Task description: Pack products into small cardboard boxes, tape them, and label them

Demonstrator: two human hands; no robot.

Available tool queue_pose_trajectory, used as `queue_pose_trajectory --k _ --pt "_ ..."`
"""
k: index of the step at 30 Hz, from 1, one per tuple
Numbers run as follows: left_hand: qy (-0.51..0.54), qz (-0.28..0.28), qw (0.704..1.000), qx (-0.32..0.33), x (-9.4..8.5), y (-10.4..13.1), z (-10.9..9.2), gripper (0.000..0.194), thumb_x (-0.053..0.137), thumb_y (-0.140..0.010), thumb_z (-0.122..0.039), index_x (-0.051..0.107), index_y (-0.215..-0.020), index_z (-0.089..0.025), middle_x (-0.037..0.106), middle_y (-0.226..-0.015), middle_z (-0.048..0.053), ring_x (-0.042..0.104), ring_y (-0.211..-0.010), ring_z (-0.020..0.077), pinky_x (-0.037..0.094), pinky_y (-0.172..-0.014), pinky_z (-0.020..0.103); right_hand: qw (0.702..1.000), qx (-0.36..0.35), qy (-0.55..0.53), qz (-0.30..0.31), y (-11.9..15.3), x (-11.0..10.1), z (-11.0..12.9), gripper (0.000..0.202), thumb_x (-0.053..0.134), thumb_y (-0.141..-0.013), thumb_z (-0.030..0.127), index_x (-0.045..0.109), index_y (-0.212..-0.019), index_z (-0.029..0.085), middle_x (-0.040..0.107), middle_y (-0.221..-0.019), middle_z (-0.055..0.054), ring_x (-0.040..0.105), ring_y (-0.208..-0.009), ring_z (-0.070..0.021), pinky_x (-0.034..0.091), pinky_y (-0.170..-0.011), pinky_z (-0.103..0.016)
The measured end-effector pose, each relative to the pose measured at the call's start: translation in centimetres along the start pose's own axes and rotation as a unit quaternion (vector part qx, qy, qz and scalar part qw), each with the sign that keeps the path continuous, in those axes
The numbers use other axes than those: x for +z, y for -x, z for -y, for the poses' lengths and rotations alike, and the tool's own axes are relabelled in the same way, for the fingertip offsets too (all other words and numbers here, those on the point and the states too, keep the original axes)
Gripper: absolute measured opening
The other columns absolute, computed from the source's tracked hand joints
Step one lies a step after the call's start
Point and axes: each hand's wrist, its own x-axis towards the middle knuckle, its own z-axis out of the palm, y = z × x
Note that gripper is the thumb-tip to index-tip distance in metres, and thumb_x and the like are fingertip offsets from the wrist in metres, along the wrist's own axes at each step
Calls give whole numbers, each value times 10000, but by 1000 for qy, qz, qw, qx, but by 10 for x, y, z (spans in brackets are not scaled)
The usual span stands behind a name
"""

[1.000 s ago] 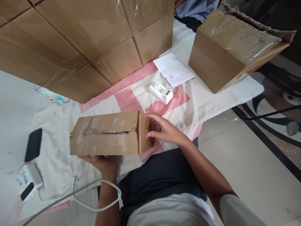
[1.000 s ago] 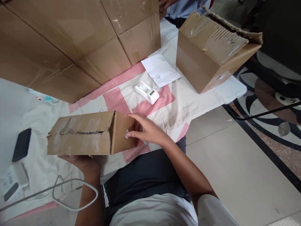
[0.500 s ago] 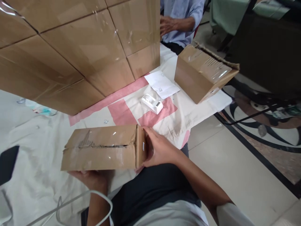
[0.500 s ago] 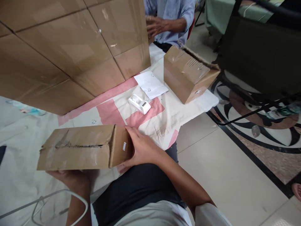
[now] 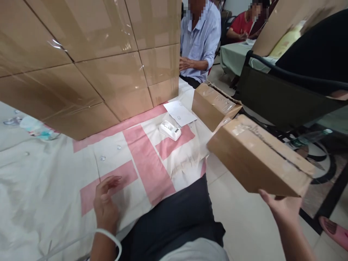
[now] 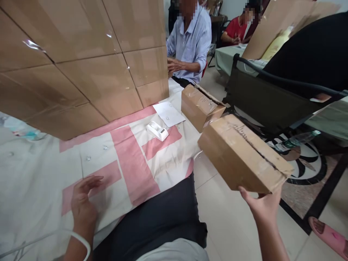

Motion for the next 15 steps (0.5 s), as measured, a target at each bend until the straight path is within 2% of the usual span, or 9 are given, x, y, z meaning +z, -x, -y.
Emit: queue_pose_trajectory --k 2,4,6,9,12,15 --pt "8 4 1000 13 2 -1 -2 586 361 -1013 -664 631 -1175 -171 681 -1084 114 640 -910 243 510 -833 418 997 20 -47 -59 -13 -1 -1 1046 832 -500 776 482 -1394 361 580 -1409 -216 574 -1351 -446 539 -1022 -599" --pt "16 6 1000 18 2 -1 -5 557 384 -1016 -649 632 -1172 -175 682 -1073 105 644 -915 237 512 -829 400 994 48 -74 -67 -32 8 -6 992 891 -480 668 485 -1333 367 608 -1360 -209 681 -1184 -436 610 -880 -558" --pt "13 8 1000 16 2 -1 -7 533 390 -1023 -631 638 -1160 -180 685 -1058 96 648 -920 233 517 -831 388 993 67 -85 -46 -54 24 -15 986 904 -461 623 462 -1294 334 595 -1361 -211 737 -988 -397 633 -756 -528" --pt "-1 13 1000 15 2 -2 -8 542 377 -1026 -641 639 -1159 -186 694 -1050 92 654 -900 226 522 -817 380 995 44 -91 5 -92 52 -26 994 893 -493 590 420 -1310 279 504 -1456 -236 728 -881 -316 625 -676 -447" --pt "-11 17 1000 16 2 -3 -7 560 379 -1018 -660 634 -1155 -180 704 -1040 96 664 -877 227 538 -796 385 996 -4 -85 42 -129 78 -23 1011 871 -546 583 385 -1362 237 469 -1468 -245 712 -822 -265 606 -668 -408" --pt "-16 14 1000 9 3 -3 -8 579 391 -1006 -672 634 -1147 -166 714 -1025 112 678 -873 246 565 -791 416 996 -28 -61 63 -162 104 -8 1066 874 -520 631 386 -1361 195 515 -1402 -240 705 -835 -271 603 -743 -427"
